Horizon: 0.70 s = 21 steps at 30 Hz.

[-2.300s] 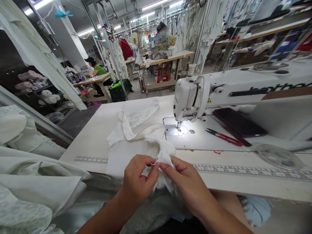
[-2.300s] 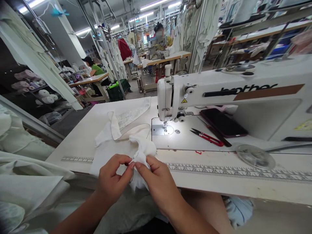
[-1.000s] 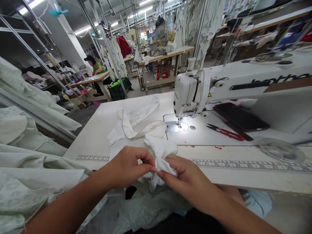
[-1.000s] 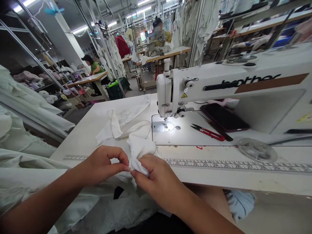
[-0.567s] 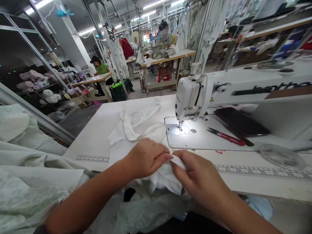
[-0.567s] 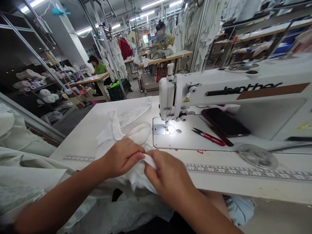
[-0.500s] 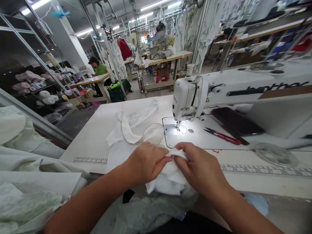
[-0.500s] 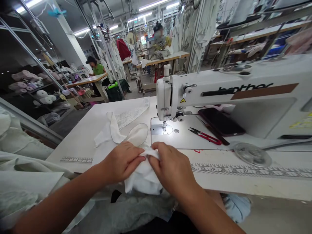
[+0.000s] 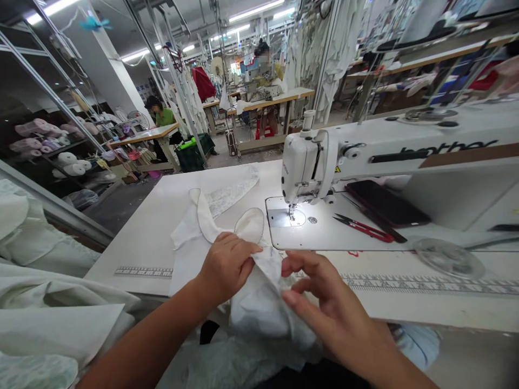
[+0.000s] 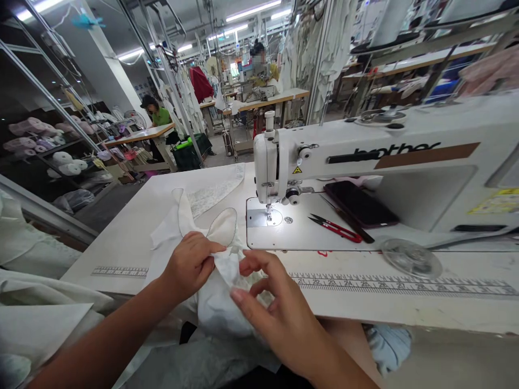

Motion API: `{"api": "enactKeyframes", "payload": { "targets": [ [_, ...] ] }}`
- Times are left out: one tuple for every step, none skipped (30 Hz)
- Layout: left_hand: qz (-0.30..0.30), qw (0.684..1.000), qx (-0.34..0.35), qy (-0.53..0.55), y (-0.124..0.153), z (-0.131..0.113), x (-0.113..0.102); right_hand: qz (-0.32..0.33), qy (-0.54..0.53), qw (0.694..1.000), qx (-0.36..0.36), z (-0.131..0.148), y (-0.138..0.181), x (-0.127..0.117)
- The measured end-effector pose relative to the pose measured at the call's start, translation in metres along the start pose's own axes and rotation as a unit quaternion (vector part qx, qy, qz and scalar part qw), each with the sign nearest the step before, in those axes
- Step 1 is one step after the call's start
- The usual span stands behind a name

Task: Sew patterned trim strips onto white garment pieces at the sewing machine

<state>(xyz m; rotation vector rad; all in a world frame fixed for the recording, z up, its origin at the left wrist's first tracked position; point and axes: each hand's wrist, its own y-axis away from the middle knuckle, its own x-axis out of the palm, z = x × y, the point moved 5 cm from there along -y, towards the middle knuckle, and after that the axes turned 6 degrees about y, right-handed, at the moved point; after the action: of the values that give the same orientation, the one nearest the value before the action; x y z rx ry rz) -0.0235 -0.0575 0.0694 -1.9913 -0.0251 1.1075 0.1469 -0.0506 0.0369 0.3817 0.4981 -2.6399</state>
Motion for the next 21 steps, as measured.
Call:
{"api": "enactKeyframes", "payload": {
  "targets": [
    [-0.002,1.000,0.002,0.012,-0.001,0.001,0.001,0.013,-0.060,0.998,0.028,-0.002,-0.001,0.000],
    [-0.003,1.000,0.006,0.024,-0.001,0.001,0.002,0.026,-0.111,0.993,0.044,-0.004,-0.003,0.000],
    [-0.003,0.999,0.008,0.036,-0.002,0.001,0.003,0.038,-0.146,0.988,0.046,-0.004,-0.006,0.000],
    [-0.004,0.999,0.008,0.048,-0.003,0.001,0.005,0.051,-0.158,0.985,0.041,-0.004,-0.010,-0.001],
    [-0.002,0.998,0.005,0.061,-0.004,0.001,0.007,0.070,-0.146,0.986,0.028,-0.002,-0.015,-0.001],
    [-0.001,0.997,-0.002,0.073,-0.005,0.001,0.008,0.088,-0.111,0.990,0.003,0.001,-0.020,-0.002],
    [0.001,0.996,-0.012,0.086,-0.006,0.002,0.009,0.096,-0.061,0.993,-0.033,0.006,-0.025,-0.004],
    [0.004,0.995,-0.025,0.098,-0.007,0.003,0.009,0.094,-0.006,0.992,-0.078,0.012,-0.029,-0.006],
    [0.008,0.993,-0.041,0.108,-0.007,0.004,0.008,0.086,0.045,0.987,-0.126,0.019,-0.032,-0.009],
    [0.012,0.992,-0.060,0.114,-0.008,0.004,0.006,0.075,0.088,0.979,-0.169,0.027,-0.034,-0.011],
    [0.012,0.990,-0.081,0.115,-0.007,0.004,0.004,0.066,0.120,0.970,-0.202,0.033,-0.036,-0.013],
    [0.002,0.988,-0.104,0.110,-0.005,0.002,0.001,0.062,0.142,0.963,-0.221,0.039,-0.037,-0.013],
    [-0.022,0.987,-0.128,0.099,-0.001,-0.001,-0.004,0.065,0.156,0.959,-0.229,0.044,-0.040,-0.013],
    [-0.062,0.983,-0.151,0.084,0.004,-0.006,-0.008,0.067,0.164,0.957,-0.230,0.049,-0.042,-0.013],
    [-0.113,0.977,-0.168,0.070,0.011,-0.013,-0.012,0.061,0.164,0.958,-0.226,0.053,-0.047,-0.013],
    [-0.164,0.969,-0.177,0.059,0.019,-0.022,-0.013,0.047,0.160,0.962,-0.216,0.057,-0.052,-0.014],
    [-0.201,0.962,-0.179,0.053,0.028,-0.033,-0.011,0.028,0.156,0.967,-0.200,0.061,-0.060,-0.015],
    [-0.214,0.960,-0.176,0.051,0.036,-0.043,-0.004,0.004,0.156,0.972,-0.177,0.064,-0.068,-0.017],
    [-0.198,0.964,-0.172,0.043,0.044,-0.052,0.006,-0.018,0.160,0.975,-0.154,0.067,-0.078,-0.019],
    [-0.163,0.971,-0.174,0.020,0.051,-0.059,0.018,-0.041,0.169,0.975,-0.135,0.071,-0.088,-0.021],
    [-0.129,0.974,-0.184,-0.020,0.060,-0.061,0.028,-0.063,0.185,0.972,-0.127,0.075,-0.098,-0.024]
  ]
}}
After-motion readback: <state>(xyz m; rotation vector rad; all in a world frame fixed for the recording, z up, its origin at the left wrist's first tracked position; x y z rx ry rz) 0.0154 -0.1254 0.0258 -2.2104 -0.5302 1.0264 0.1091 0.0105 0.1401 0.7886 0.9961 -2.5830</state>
